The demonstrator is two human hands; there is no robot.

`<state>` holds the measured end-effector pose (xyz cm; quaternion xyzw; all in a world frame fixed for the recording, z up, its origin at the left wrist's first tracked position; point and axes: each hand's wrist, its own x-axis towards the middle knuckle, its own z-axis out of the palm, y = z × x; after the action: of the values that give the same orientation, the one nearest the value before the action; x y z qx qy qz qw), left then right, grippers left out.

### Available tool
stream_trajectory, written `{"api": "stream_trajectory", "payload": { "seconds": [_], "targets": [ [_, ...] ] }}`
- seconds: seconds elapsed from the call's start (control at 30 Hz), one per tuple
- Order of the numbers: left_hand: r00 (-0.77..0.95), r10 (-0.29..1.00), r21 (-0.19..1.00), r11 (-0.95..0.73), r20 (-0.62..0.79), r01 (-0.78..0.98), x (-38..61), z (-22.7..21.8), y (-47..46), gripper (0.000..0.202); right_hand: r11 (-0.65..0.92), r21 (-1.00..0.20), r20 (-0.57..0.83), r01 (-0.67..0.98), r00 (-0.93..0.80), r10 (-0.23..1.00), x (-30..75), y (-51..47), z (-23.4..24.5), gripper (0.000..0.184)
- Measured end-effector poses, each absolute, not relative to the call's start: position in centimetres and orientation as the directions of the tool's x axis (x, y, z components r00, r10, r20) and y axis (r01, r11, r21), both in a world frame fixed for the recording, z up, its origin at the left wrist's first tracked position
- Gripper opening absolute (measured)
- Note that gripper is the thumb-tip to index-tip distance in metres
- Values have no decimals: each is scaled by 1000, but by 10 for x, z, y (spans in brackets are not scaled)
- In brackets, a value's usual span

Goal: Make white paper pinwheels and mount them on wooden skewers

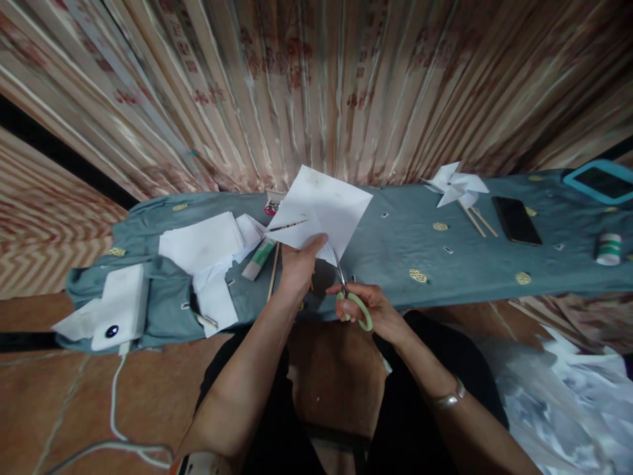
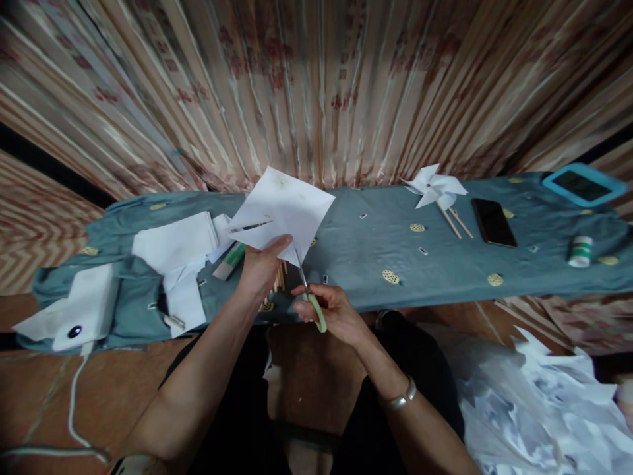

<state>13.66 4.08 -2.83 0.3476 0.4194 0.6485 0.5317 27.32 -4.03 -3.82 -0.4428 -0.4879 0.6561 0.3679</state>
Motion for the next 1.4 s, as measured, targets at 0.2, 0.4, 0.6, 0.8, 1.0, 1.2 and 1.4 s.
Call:
{"api": "stream_trajectory", "payload": {
  "seconds": [0.2,0.4,0.6,0.8,1.0,1.2,1.4],
  "targets": [
    [-189,982,932,-61,-8,-358,141,-30,38,48,-261,-963,-229,-64,-315,921,277,-43,-37,44],
    [-197,980,941,-49,-19,-334,144,-33,38,51,-288,-954,-252,-82,-296,921,280,-44,-35,42],
    [-207,978,945,-74,6,-319,146,-32,40,55,-352,-931,-315,-97,-274,909,281,-44,-33,41],
    [-203,979,947,-61,-5,-315,146,-36,39,54,-377,-919,-340,-114,-251,906,282,-46,-36,39],
    [-163,986,951,-66,17,-302,145,-38,40,55,-379,-918,-348,-114,-224,910,286,-50,-40,42],
    [-119,991,959,19,-55,-284,150,-37,33,47,-327,-942,-308,-76,-191,932,291,-50,-39,45],
    [-121,991,952,16,-56,-306,155,-34,29,39,-312,-949,-301,-48,-159,940,294,-50,-40,47]
  ]
}}
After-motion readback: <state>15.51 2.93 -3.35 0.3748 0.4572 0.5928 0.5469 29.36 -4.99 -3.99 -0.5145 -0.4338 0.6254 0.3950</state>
